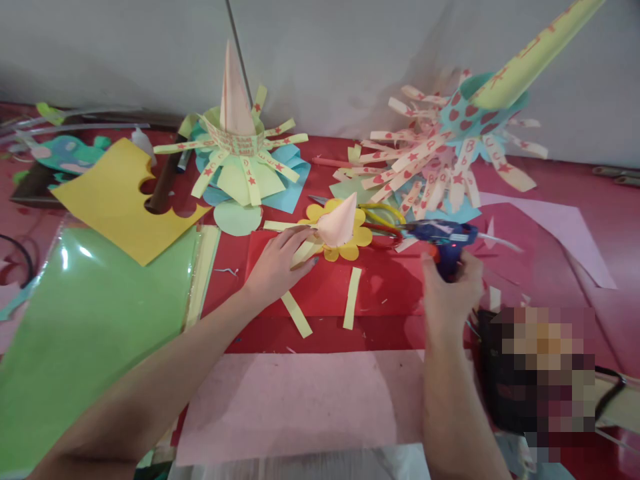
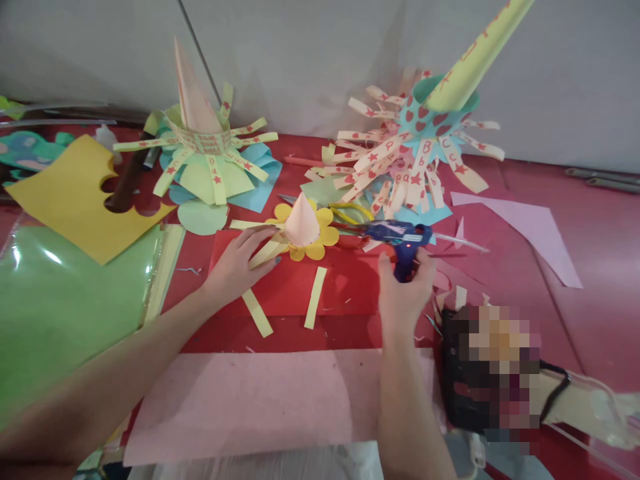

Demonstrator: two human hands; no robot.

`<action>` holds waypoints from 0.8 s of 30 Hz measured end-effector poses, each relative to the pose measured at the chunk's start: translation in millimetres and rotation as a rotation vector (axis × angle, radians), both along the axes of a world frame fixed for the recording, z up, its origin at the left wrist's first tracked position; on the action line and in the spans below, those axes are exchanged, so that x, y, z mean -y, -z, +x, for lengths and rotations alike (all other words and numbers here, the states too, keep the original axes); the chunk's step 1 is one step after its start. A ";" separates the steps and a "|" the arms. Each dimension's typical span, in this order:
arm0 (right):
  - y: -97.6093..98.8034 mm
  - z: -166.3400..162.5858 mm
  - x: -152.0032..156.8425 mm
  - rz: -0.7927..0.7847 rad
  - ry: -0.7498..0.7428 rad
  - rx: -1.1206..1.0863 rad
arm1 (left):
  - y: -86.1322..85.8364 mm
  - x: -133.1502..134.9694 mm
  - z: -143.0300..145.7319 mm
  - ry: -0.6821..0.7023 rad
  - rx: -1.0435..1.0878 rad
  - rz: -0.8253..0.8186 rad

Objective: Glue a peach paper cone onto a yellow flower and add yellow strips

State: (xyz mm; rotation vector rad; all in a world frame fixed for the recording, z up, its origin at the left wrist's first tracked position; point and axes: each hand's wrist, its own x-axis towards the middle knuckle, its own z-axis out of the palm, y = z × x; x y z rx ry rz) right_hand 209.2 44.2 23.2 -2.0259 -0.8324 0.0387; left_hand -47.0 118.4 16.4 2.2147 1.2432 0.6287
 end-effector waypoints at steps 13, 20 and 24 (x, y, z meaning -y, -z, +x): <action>5.8 46.2 0.2 -0.118 0.124 0.044 | -7.2 7.4 -4.1 -0.143 0.235 0.287; -2.0 29.3 2.2 0.017 0.094 0.223 | -10.1 52.5 18.6 0.527 -0.163 0.558; 0.1 19.6 -0.8 0.083 0.007 0.180 | -0.3 64.8 29.7 0.679 -0.284 0.546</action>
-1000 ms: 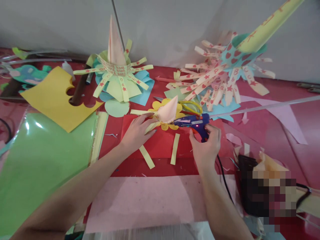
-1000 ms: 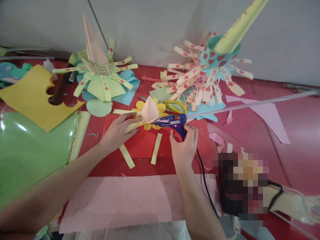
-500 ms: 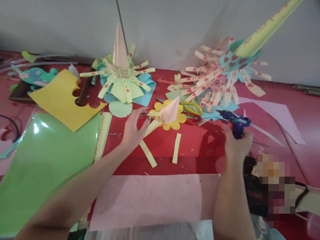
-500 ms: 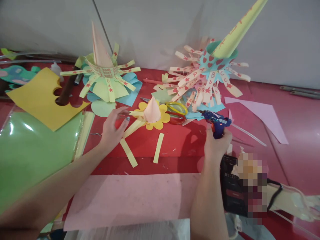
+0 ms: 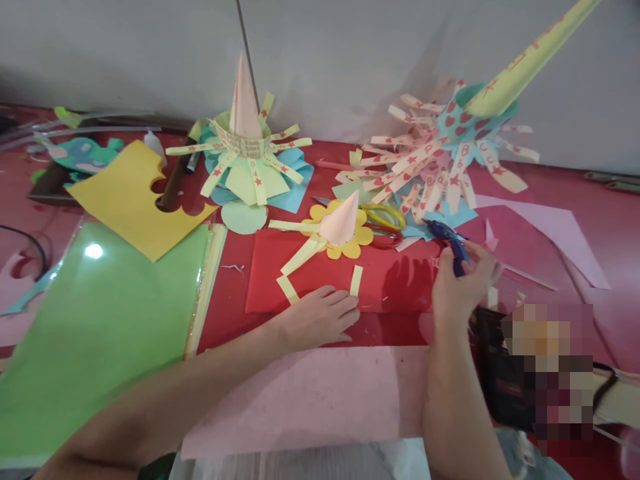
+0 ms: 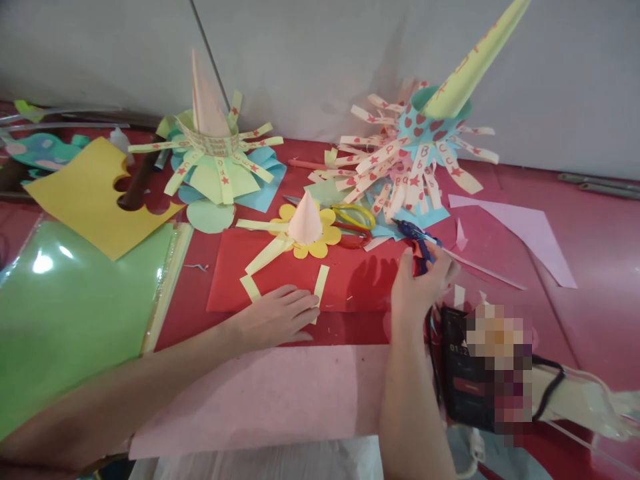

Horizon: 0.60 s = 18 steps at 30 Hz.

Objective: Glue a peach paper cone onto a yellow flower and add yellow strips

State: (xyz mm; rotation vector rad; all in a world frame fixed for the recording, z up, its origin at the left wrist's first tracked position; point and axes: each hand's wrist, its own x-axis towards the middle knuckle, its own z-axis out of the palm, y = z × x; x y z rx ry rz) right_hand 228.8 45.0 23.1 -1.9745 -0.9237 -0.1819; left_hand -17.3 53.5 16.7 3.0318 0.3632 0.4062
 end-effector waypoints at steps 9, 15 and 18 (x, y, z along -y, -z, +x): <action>-2.6 -23.4 -0.3 -0.107 -0.225 -0.239 | 0.8 -4.9 -1.7 -0.008 0.197 0.059; -9.5 -34.2 1.2 -0.332 -0.538 -0.649 | -11.9 -4.4 -8.3 -0.123 0.493 0.141; -10.4 -39.3 2.1 -0.461 -0.697 -0.829 | -14.8 -3.6 -10.9 -0.180 0.533 0.215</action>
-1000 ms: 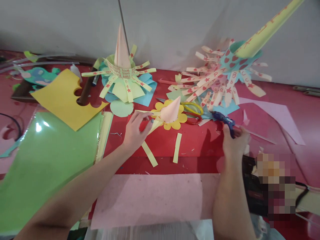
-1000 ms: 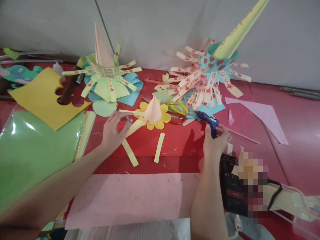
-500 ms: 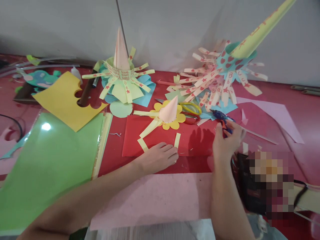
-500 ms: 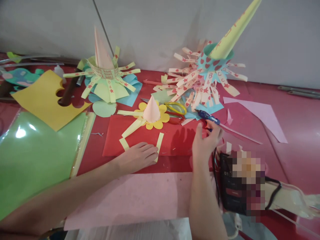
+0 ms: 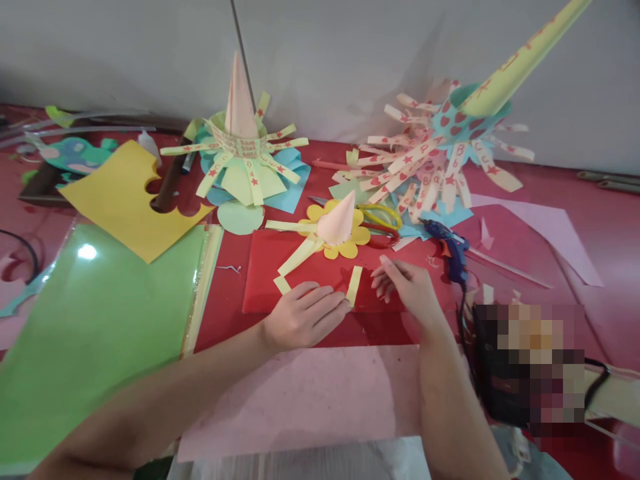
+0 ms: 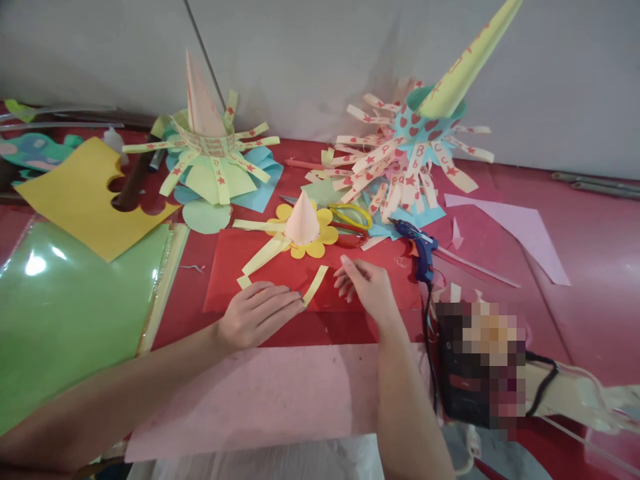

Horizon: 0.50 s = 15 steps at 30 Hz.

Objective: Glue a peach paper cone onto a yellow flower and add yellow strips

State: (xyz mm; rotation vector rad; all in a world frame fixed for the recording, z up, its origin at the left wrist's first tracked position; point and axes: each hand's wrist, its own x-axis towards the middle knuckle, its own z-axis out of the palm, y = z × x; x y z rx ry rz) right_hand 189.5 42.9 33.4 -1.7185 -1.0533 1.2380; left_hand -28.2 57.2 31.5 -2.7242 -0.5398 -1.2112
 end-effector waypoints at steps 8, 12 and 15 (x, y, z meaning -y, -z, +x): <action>5.3 -14.4 -0.3 0.026 -0.125 -0.036 | 0.5 1.7 1.2 0.067 -0.058 0.050; 5.8 -16.0 -1.8 0.062 -0.095 -0.009 | 4.1 2.5 1.7 0.146 -0.126 0.044; 4.5 -16.0 -6.0 0.108 -0.084 0.083 | 7.0 2.0 1.6 0.137 -0.166 0.036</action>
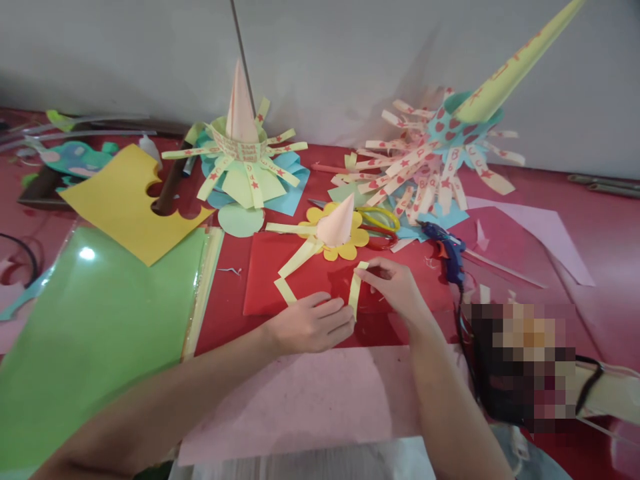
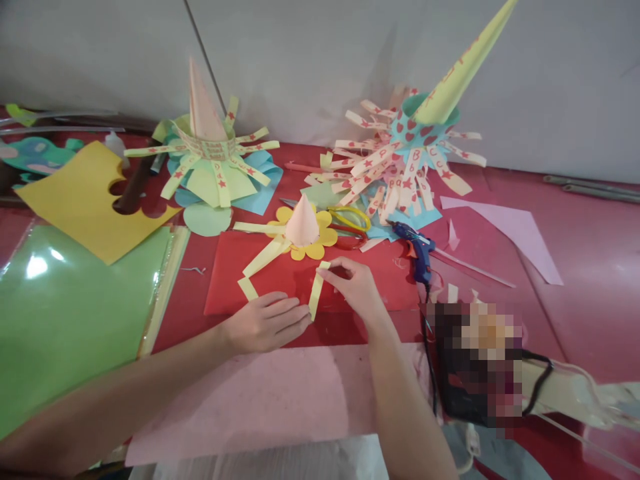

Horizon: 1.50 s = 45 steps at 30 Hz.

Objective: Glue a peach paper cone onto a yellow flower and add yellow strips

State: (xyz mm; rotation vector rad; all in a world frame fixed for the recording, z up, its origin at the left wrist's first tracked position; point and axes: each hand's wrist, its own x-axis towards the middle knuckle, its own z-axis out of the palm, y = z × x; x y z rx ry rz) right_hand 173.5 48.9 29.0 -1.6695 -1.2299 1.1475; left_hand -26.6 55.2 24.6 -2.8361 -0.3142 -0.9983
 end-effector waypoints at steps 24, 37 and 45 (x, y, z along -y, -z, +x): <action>7.5 -22.3 -33.5 0.179 -0.089 0.176 | -6.7 11.1 3.2 -0.329 -0.387 -0.155; 9.3 -23.3 -33.7 0.274 -0.101 0.244 | -6.4 14.5 3.2 -0.376 -0.401 -0.178; 13.2 -28.6 -33.0 0.405 -0.091 0.396 | -4.2 12.6 4.2 -0.367 -0.340 -0.178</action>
